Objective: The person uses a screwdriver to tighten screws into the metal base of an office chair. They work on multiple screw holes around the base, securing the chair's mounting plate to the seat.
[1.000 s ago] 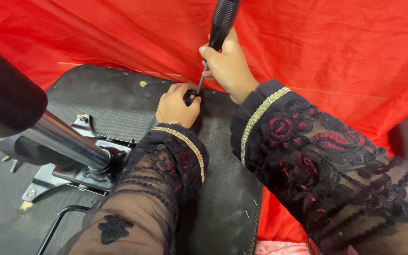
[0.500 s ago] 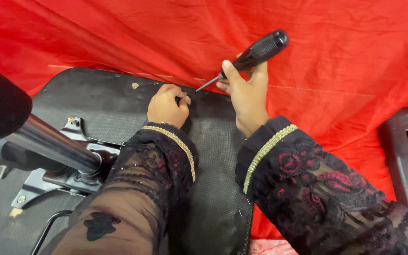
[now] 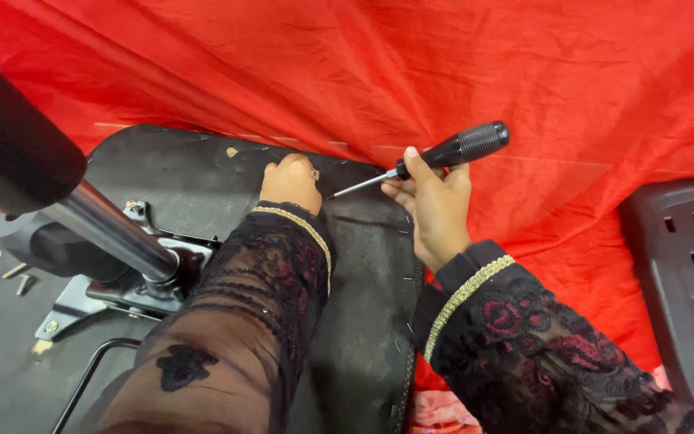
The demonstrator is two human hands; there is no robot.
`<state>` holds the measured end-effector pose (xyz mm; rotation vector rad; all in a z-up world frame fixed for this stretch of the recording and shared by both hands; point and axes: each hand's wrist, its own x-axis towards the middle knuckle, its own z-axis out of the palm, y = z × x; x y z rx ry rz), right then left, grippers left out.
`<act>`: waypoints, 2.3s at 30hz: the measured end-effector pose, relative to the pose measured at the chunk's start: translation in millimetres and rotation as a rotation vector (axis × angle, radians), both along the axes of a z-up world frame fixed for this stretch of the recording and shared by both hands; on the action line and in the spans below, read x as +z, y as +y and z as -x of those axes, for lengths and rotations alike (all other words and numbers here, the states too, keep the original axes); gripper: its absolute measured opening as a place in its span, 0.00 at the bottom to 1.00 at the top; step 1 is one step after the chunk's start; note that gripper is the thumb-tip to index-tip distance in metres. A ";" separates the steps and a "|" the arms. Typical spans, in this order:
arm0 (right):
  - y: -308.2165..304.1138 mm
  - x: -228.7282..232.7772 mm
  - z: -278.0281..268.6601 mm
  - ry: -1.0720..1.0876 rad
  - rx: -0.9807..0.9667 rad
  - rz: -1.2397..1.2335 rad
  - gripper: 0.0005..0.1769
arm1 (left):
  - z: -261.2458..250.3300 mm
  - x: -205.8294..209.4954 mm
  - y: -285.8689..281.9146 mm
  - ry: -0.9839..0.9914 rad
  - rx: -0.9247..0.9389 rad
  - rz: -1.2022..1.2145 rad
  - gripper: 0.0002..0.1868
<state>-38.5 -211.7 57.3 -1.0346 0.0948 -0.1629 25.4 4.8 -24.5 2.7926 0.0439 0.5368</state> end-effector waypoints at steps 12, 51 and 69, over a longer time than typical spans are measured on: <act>-10.9 22.2 70.8 0.093 0.018 -0.061 0.17 | 94.1 47.6 -29.0 0.245 -0.029 0.139 0.25; 154.0 126.0 206.8 -0.531 0.561 1.029 0.22 | 268.2 97.6 333.5 0.194 0.407 0.161 0.20; 235.5 139.7 208.1 -0.398 0.418 1.158 0.28 | 215.8 79.7 348.1 0.039 0.201 -0.259 0.09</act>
